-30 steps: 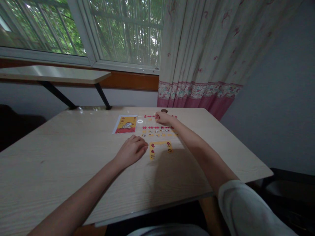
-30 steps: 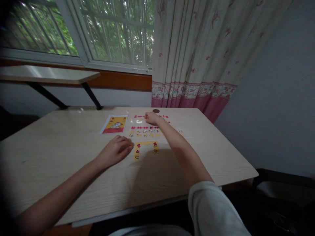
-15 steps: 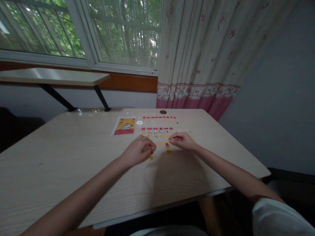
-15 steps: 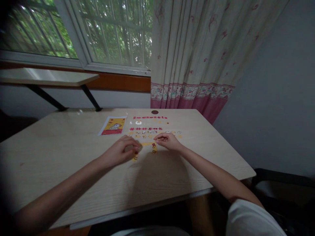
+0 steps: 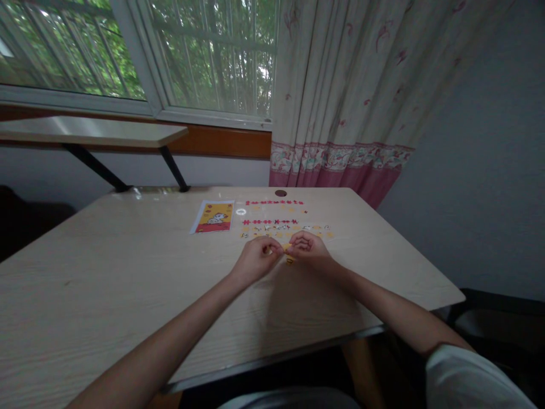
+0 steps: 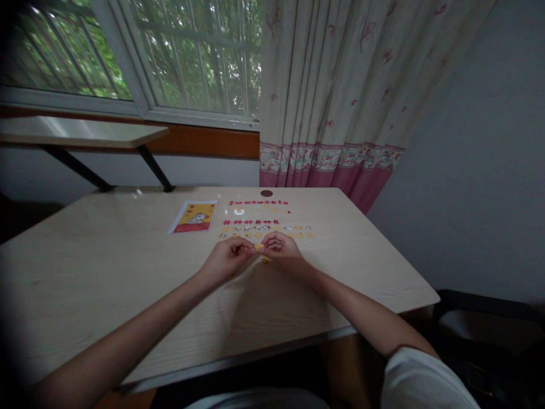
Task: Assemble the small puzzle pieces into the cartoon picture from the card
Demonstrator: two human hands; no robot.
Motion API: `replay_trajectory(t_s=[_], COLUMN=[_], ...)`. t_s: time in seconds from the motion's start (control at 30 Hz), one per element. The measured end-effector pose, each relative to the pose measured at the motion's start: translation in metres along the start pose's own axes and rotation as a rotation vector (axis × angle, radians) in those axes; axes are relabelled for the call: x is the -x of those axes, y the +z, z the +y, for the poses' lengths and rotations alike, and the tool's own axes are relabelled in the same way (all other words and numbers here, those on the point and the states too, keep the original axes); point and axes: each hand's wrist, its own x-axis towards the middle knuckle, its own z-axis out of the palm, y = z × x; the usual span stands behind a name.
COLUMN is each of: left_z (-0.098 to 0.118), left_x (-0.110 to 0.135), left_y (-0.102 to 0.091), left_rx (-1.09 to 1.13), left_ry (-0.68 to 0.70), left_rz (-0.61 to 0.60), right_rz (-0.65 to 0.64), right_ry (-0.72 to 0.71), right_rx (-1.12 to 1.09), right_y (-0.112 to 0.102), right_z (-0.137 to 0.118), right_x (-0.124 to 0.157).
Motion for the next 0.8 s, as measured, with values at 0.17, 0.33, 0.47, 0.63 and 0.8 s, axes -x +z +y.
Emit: replay_trajectory(t_s=[0.17, 0.33, 0.47, 0.63, 0.8], left_z=[-0.007, -0.010, -0.011, -0.008, -0.003], left_x=[-0.001, -0.001, 0.000, 0.002, 0.005], left_y=[0.004, 0.010, 0.005, -0.004, -0.006], left_rx=[0.204, 0.273, 0.234, 0.138, 0.111], left_ry=[-0.118, -0.108, -0.060, 0.011, 0.035], left_rz=[-0.010, -0.001, 0.003, -0.066, -0.135], right_rz=[0.016, 0.017, 0.026, -0.013, -0.046], right_ry=[-0.015, -0.088, -0.219, -0.547, -0.744], right_rx=[0.040, 0.155, 0.330, 0.650, 0.877], right_y=[0.002, 0.002, -0.001, -0.011, -0.017], right_z=[-0.003, -0.003, -0.002, -0.004, -0.004], right_x=[0.002, 0.002, 0.003, 0.003, 0.004])
